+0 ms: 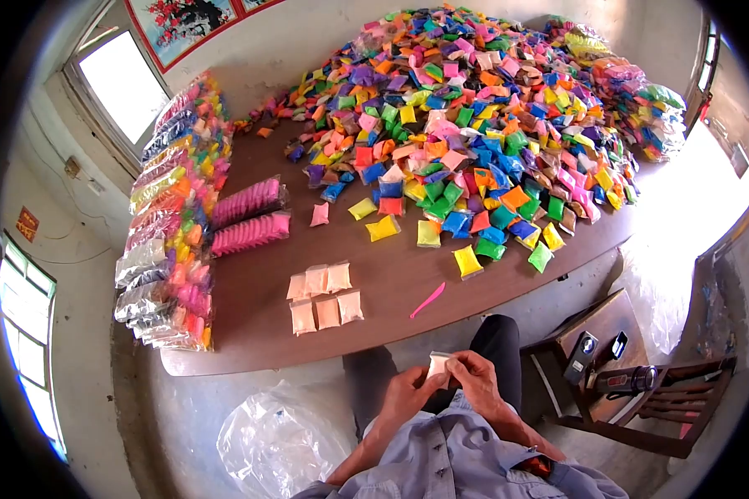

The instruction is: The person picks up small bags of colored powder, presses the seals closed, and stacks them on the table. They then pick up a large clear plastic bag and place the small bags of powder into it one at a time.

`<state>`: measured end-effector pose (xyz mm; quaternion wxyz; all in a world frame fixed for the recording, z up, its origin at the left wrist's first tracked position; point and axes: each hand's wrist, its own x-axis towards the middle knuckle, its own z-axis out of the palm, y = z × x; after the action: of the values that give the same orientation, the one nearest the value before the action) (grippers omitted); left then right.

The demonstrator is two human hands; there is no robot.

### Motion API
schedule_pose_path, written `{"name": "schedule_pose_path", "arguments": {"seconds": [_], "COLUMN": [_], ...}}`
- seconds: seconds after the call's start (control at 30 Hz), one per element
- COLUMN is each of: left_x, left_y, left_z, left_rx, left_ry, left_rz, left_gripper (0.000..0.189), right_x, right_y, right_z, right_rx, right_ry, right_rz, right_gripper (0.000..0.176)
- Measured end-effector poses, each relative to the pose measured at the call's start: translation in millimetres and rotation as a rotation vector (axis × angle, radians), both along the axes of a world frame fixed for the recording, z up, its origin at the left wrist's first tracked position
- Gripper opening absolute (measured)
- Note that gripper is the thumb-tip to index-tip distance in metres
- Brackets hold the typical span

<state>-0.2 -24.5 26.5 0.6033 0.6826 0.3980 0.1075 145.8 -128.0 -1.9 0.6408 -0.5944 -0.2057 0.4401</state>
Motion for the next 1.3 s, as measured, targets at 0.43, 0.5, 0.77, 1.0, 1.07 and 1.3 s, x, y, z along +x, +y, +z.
{"name": "schedule_pose_path", "arguments": {"seconds": [0.43,0.5,0.77,1.0,1.07,1.3], "left_x": [-19.2,-23.2,-78.2,-130.7,-143.8,-122.7], "left_y": [-15.9,-17.4,14.2,44.9,42.6,3.3], "left_z": [8.3,9.1,-85.3,-232.9,-265.6,-203.2], "left_rx": [0.067,0.05,0.088,0.256,0.321,-0.317], "left_ry": [-0.035,-0.054,-0.014,0.174,0.145,0.408], "left_rz": [0.01,0.025,0.16,0.231,0.132,0.143], "left_gripper": [0.029,0.027,0.025,0.023,0.026,0.08], "right_x": [-15.2,-14.5,0.9,-0.3,-3.0,-4.0], "right_y": [-11.9,-11.9,-6.8,-12.2,-15.4,-31.2], "right_z": [-2.2,-1.3,2.2,8.9,9.9,-0.1], "right_rx": [0.096,0.105,0.126,0.098,0.089,0.1], "right_ry": [0.048,0.021,0.076,0.041,0.042,0.006], "right_rz": [-0.007,0.009,-0.156,-0.25,-0.28,-0.349], "right_gripper": [0.021,0.02,0.016,0.017,0.017,0.016]}}
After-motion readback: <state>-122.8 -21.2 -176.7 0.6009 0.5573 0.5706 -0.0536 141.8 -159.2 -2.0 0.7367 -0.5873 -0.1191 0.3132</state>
